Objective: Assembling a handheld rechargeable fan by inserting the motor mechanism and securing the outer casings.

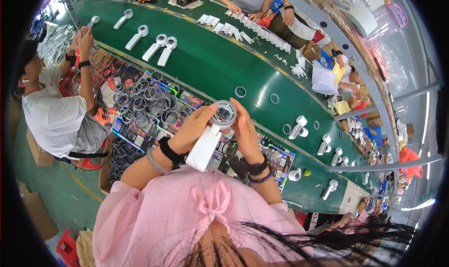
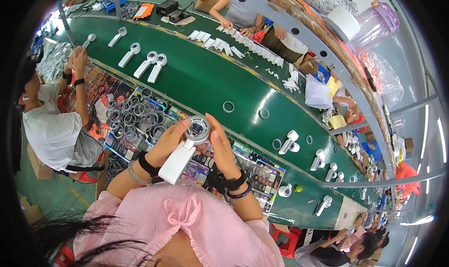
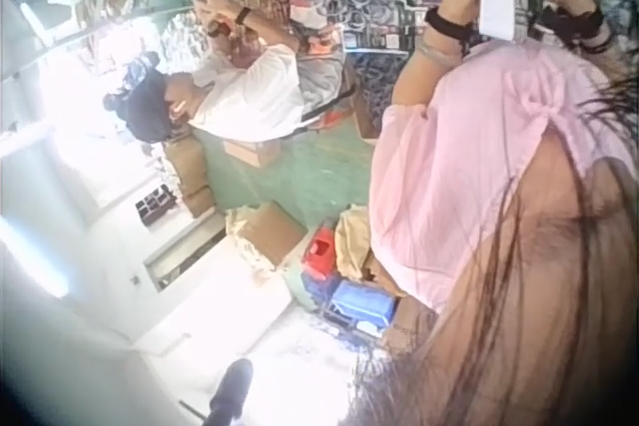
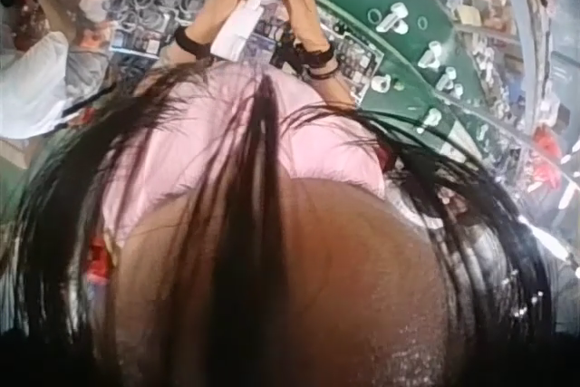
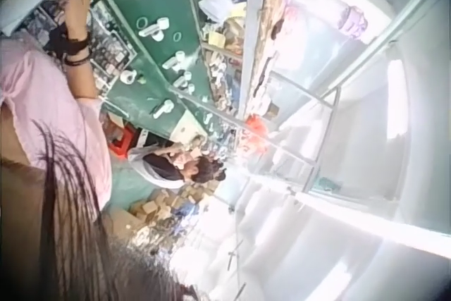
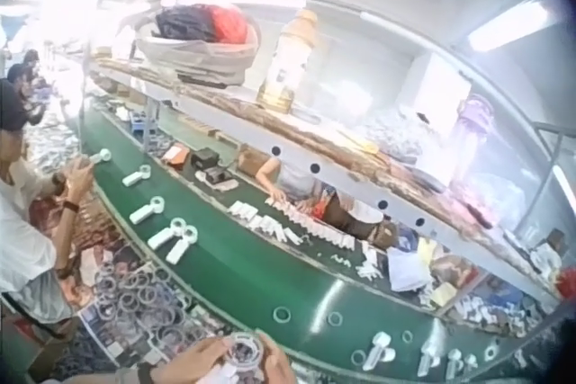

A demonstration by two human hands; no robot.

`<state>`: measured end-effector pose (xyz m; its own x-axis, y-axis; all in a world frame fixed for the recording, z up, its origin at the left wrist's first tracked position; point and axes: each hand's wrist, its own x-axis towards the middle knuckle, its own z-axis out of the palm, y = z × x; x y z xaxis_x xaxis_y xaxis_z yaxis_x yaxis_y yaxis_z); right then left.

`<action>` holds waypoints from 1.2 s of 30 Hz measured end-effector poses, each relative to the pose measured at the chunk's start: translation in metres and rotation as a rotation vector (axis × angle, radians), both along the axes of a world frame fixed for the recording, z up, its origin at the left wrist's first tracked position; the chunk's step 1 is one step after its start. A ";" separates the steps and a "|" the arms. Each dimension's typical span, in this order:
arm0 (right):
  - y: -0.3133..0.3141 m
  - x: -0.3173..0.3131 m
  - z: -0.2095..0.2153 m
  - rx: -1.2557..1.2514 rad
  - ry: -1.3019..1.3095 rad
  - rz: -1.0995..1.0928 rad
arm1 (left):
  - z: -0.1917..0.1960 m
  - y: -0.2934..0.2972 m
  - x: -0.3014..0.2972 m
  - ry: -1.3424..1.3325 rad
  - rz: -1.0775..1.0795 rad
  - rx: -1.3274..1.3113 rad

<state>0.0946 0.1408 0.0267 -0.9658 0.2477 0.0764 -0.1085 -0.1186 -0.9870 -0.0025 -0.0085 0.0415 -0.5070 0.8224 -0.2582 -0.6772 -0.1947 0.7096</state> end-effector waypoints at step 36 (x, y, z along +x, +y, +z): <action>-0.014 0.010 -0.045 0.151 -0.410 -0.019 | -0.071 -0.019 0.026 0.427 -0.174 -0.221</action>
<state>0.1044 0.1271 -0.0181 -0.9192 0.2810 -0.2759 0.2954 0.0287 -0.9550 0.0230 -0.0275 -0.0299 -0.4660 0.8529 -0.2353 -0.3272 0.0810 0.9415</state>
